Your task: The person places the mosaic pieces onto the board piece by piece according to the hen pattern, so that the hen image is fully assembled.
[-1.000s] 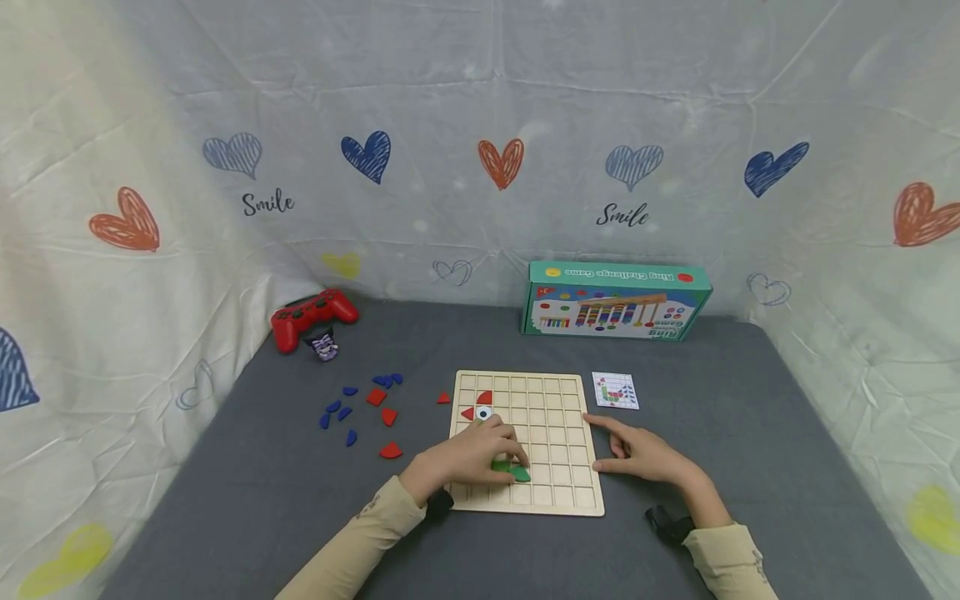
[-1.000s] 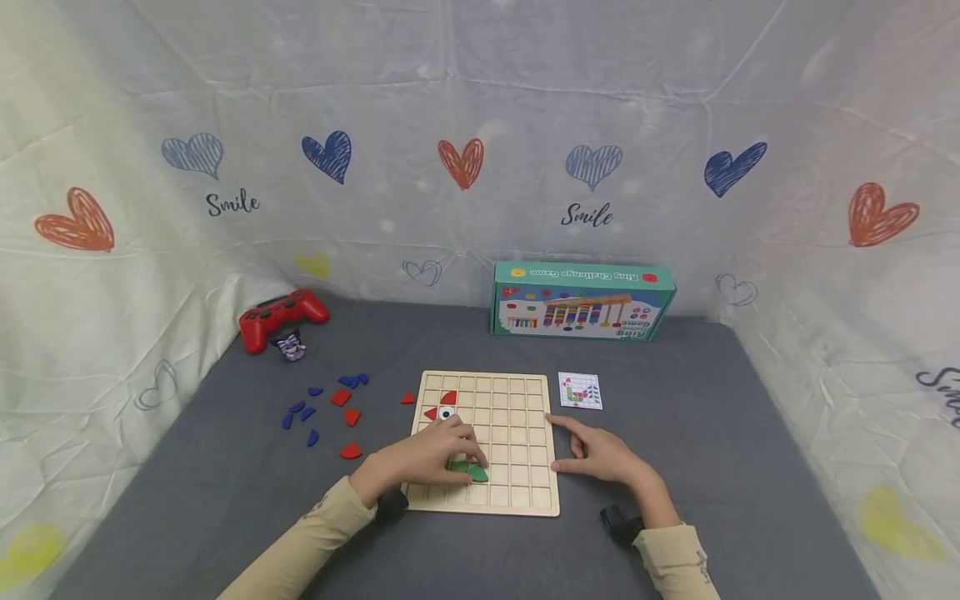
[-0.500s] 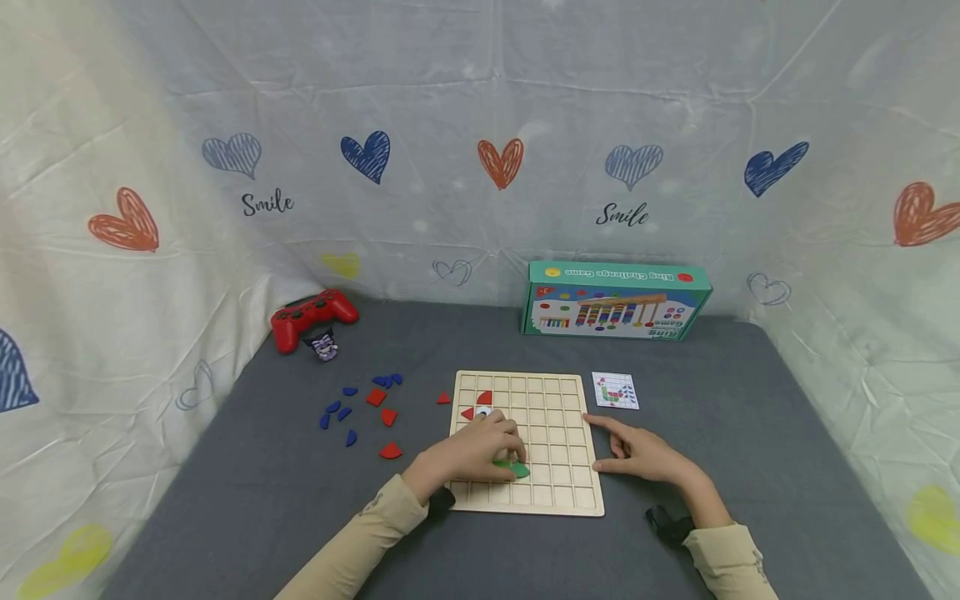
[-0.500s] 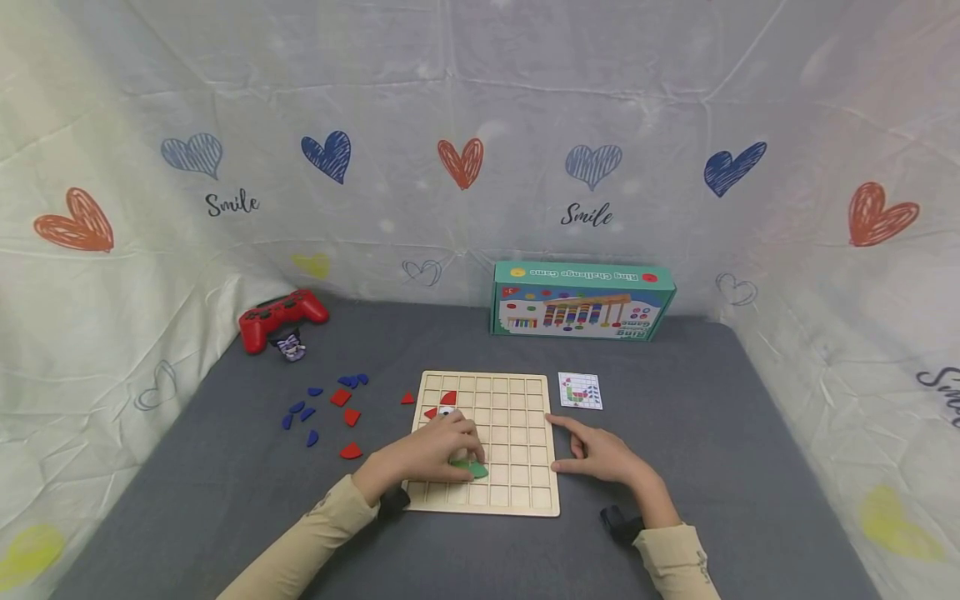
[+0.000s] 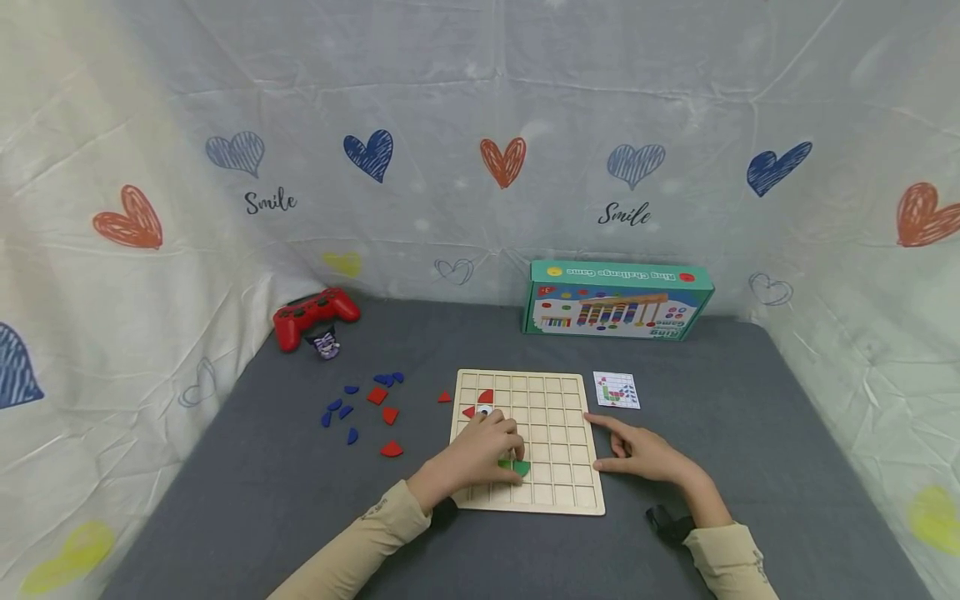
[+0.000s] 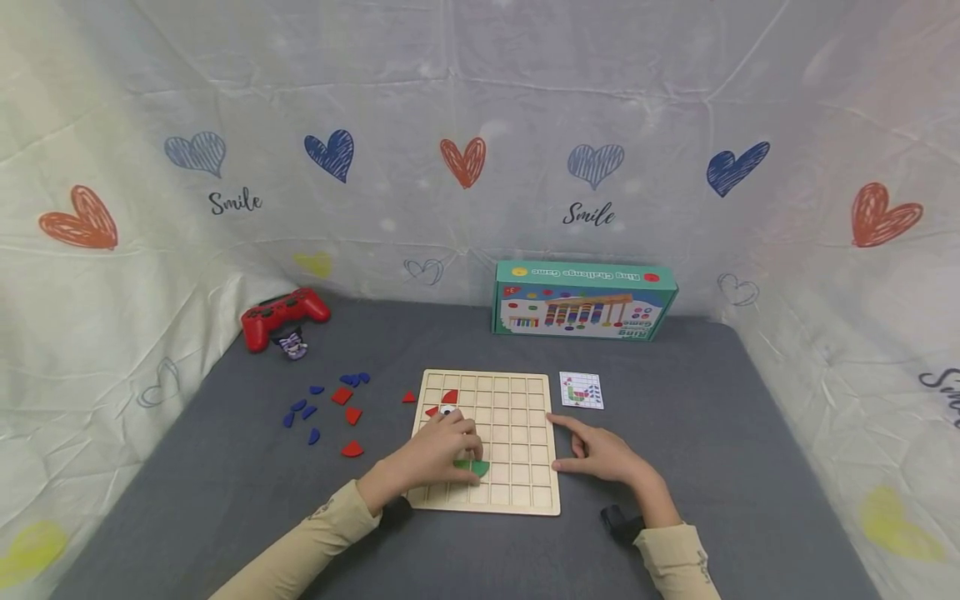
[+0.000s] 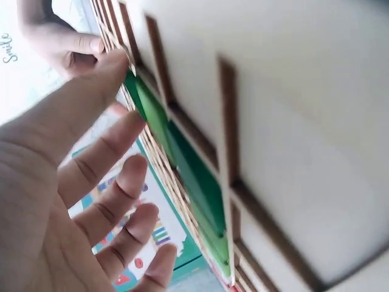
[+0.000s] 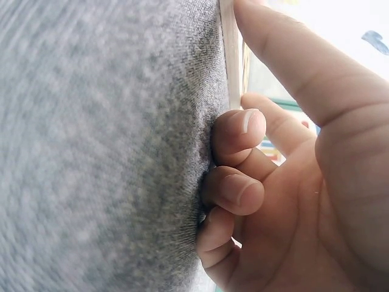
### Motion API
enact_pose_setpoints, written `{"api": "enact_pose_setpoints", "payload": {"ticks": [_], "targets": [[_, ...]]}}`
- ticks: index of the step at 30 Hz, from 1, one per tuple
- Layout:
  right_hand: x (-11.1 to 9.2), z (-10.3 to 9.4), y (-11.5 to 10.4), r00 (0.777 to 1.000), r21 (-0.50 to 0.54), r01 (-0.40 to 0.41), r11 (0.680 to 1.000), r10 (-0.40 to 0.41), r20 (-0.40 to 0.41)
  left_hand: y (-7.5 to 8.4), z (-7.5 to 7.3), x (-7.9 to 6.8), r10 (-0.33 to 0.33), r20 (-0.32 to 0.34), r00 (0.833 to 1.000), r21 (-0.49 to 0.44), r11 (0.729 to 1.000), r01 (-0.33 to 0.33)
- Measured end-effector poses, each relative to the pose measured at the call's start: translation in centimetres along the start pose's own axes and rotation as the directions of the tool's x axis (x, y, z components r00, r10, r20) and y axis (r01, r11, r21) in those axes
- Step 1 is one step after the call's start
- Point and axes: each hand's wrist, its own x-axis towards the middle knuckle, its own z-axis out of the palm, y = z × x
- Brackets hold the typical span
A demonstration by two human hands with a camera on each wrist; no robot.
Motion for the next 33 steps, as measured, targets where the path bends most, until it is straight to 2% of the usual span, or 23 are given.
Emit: {"api": "enact_pose_setpoints", "payload": {"ticks": [20, 28, 33], "targets": [[0.0, 0.1, 0.2, 1.0, 0.009, -0.004, 1.0, 0.004, 0.003, 0.1, 0.3, -1.2, -0.075, -0.047, 0.996, -0.04, 0.997, 0.073], [0.0, 0.2, 0.2, 1.0, 0.006, -0.004, 1.0, 0.004, 0.001, -0.6, -0.1, -2.0, -0.114, -0.057, 0.992, -0.023, 0.993, 0.113], [0.0, 0.1, 0.1, 1.0, 0.004, 0.003, 1.0, -0.003, -0.005, -1.4, -0.3, -2.8, -0.15, -0.088, 0.985, -0.017, 0.989, 0.149]]}}
